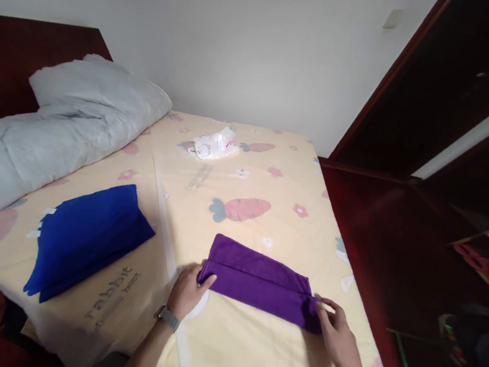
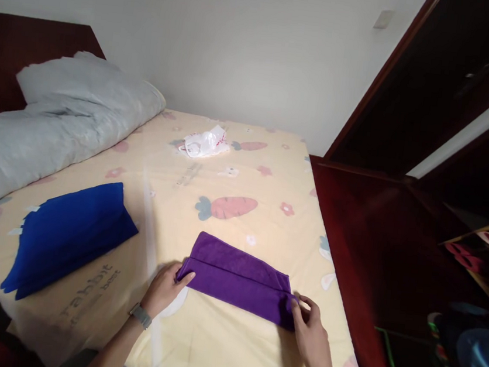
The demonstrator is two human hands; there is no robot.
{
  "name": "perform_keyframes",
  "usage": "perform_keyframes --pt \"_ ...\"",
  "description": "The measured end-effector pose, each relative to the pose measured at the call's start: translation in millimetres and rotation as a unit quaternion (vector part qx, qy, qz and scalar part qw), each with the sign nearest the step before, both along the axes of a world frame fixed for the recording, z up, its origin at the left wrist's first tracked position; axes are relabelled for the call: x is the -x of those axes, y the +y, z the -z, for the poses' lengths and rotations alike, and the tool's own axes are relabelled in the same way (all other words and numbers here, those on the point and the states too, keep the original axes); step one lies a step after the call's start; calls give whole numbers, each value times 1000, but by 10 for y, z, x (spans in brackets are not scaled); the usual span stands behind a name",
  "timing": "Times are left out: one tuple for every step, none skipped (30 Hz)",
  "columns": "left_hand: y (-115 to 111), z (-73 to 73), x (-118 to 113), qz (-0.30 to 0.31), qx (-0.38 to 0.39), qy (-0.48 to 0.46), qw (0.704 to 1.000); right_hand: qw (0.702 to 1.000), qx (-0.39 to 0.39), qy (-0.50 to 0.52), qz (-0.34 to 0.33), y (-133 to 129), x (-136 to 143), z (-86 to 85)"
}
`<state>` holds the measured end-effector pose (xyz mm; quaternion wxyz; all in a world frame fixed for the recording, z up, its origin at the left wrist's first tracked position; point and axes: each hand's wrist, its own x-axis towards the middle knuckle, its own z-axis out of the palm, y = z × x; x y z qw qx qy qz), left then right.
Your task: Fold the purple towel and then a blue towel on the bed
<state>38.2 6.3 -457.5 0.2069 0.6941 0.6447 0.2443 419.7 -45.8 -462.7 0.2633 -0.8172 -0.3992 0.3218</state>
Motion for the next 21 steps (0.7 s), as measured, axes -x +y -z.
perform_keyframes --pt "2 5 -17 -7 8 -11 1000 1000 13 0 4 25 40 -15" --pt "7 17 -35 -17 18 -23 999 1000 23 -7 2 52 79 -23" --pt "14 34 -52 -29 32 -41 998 999 31 -16 -4 80 113 -24" --pt "23 55 -69 -38 49 -67 996 999 37 -22 -11 108 139 -17" --pt "34 79 -83 -47 66 -99 992 999 40 -23 -17 132 154 -2" --pt "47 104 -96 -56 79 -134 986 999 39 -21 -18 151 157 18" --pt "61 130 -107 -64 85 -169 980 999 36 -18 -15 165 151 44" --pt "76 154 -114 -72 84 -200 973 999 30 -14 -8 174 135 75" --pt "88 175 -118 -82 79 -225 968 1000 17 -9 4 177 113 111" --pt "99 192 -118 -92 72 -243 963 1000 -2 2 17 176 86 151" --pt "106 204 -114 -101 65 -255 959 999 -25 21 25 172 58 193" --pt "108 210 -106 -110 59 -262 957 997 -51 43 30 166 31 236" --pt "104 209 -96 -115 55 -265 956 995 -76 60 32 158 7 276" --pt "96 203 -83 -115 53 -261 957 993 -94 67 31 149 -13 310" --pt "84 189 -69 -107 53 -248 961 992 -107 61 24 139 -27 333" --pt "68 170 -52 -91 51 -226 969 992 -117 40 13 126 -35 343" --pt "50 144 -34 -72 45 -196 977 992 -127 7 0 110 -39 337" --pt "32 112 -11 -51 35 -162 985 989 -142 -33 -15 90 -39 316" --pt "15 74 15 -30 19 -128 991 984 -162 -73 -33 64 -37 281" --pt "0 33 47 -7 -1 -98 995 975 -185 -109 -57 34 -33 239" --pt "-14 -9 83 25 -20 -75 997 965 -204 -136 -90 1 -27 195"
